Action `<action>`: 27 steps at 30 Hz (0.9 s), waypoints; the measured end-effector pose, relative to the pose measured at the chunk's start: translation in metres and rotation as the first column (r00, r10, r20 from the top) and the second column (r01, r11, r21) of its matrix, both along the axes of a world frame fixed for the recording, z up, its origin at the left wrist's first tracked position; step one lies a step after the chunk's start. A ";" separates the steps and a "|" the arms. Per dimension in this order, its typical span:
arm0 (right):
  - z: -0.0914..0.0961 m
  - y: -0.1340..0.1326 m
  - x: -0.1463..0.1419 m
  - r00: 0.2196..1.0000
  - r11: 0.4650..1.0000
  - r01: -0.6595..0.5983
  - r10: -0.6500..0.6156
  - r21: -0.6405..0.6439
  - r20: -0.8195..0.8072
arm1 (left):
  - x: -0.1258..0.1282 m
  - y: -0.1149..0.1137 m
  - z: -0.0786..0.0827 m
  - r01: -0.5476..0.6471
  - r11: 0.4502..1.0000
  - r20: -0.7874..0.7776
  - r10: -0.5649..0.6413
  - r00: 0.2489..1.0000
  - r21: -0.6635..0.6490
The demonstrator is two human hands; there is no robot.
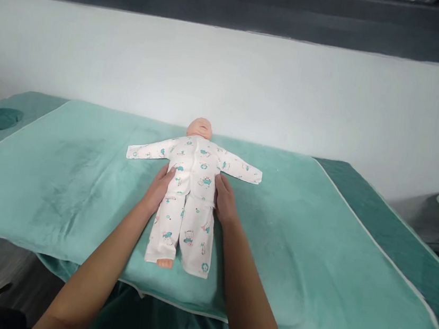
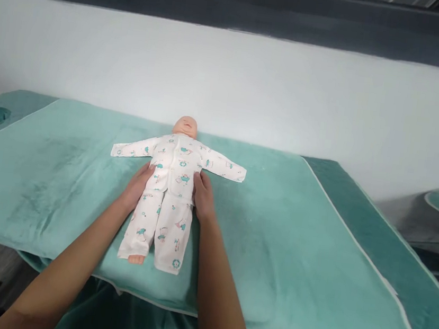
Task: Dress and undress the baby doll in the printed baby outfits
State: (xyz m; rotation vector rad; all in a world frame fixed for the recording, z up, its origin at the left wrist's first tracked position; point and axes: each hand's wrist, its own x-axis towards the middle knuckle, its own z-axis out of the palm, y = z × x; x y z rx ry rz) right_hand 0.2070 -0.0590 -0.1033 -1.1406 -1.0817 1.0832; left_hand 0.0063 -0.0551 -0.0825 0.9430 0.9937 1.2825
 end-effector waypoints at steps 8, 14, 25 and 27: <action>0.009 0.018 0.006 0.950 0.985 -0.171 0.169 0.015 -0.264 | 0.011 0.033 0.004 -0.026 0.999 0.126 0.024 0.992 0.019; 0.003 0.026 0.008 0.959 0.985 -0.169 0.174 0.039 -0.223 | 0.005 0.036 -0.007 -0.088 0.996 0.147 0.086 0.985 0.009; 0.003 0.019 0.050 0.795 0.977 -0.175 0.066 -0.123 -0.603 | -0.042 0.045 -0.017 0.005 0.978 0.558 0.116 0.822 -0.210; 0.005 0.010 0.072 0.724 0.965 -0.207 0.041 -0.160 -0.688 | -0.065 0.042 -0.012 0.057 0.970 0.563 0.088 0.822 -0.236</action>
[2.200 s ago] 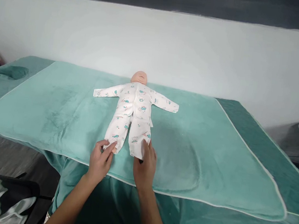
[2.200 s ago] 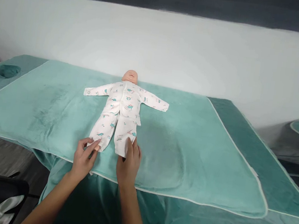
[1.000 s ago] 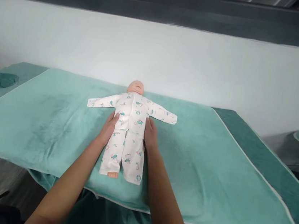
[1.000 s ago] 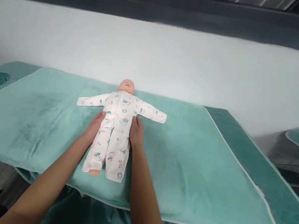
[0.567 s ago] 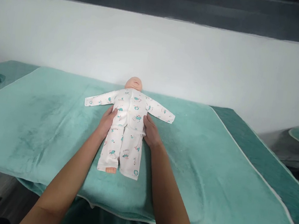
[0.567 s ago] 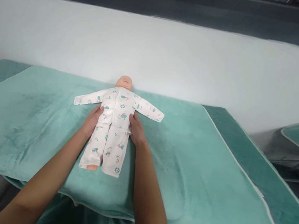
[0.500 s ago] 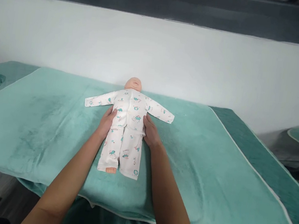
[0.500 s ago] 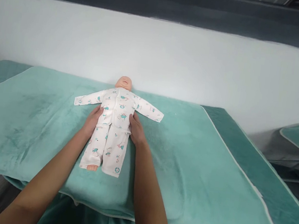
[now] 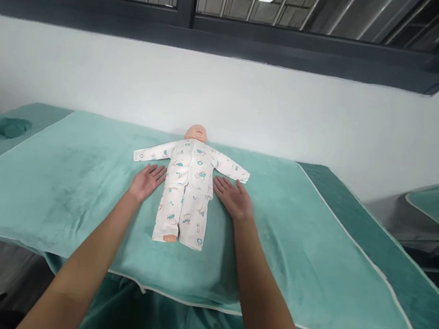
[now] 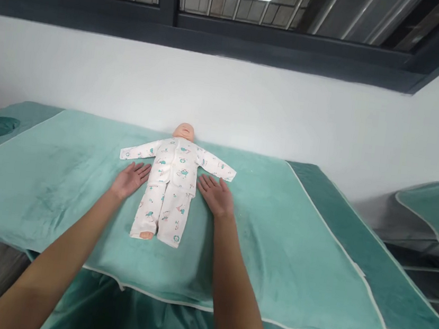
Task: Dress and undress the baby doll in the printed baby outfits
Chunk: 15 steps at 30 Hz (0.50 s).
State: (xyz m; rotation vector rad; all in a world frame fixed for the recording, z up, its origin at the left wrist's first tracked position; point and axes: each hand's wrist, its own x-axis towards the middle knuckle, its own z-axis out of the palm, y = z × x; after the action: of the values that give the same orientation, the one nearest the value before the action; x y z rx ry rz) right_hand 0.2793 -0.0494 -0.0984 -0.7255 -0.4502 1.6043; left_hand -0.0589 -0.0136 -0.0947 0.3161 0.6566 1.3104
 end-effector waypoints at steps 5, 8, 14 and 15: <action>0.003 -0.040 0.062 0.991 0.991 0.130 -0.131 -0.017 -0.009 | -0.095 -0.025 0.015 -0.089 0.996 0.061 0.088 0.994 0.019; 0.000 -0.066 0.099 0.978 0.986 0.165 -0.168 0.029 0.124 | -0.162 -0.053 0.018 -0.226 0.974 0.048 0.224 0.973 0.023; -0.017 -0.113 0.158 0.815 0.956 0.191 -0.280 0.222 0.507 | -0.260 -0.112 0.020 -0.386 0.918 -0.037 0.390 0.920 0.097; -0.018 -0.120 0.166 0.784 0.952 0.197 -0.296 0.232 0.546 | -0.271 -0.119 0.021 -0.407 0.908 -0.057 0.414 0.908 0.101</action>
State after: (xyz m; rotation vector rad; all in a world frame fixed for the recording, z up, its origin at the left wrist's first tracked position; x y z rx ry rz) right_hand 0.4449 -0.1690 -0.1169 -1.1004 -0.8788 1.0589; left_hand -0.3295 -0.1322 -0.0736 0.3101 0.7594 1.7423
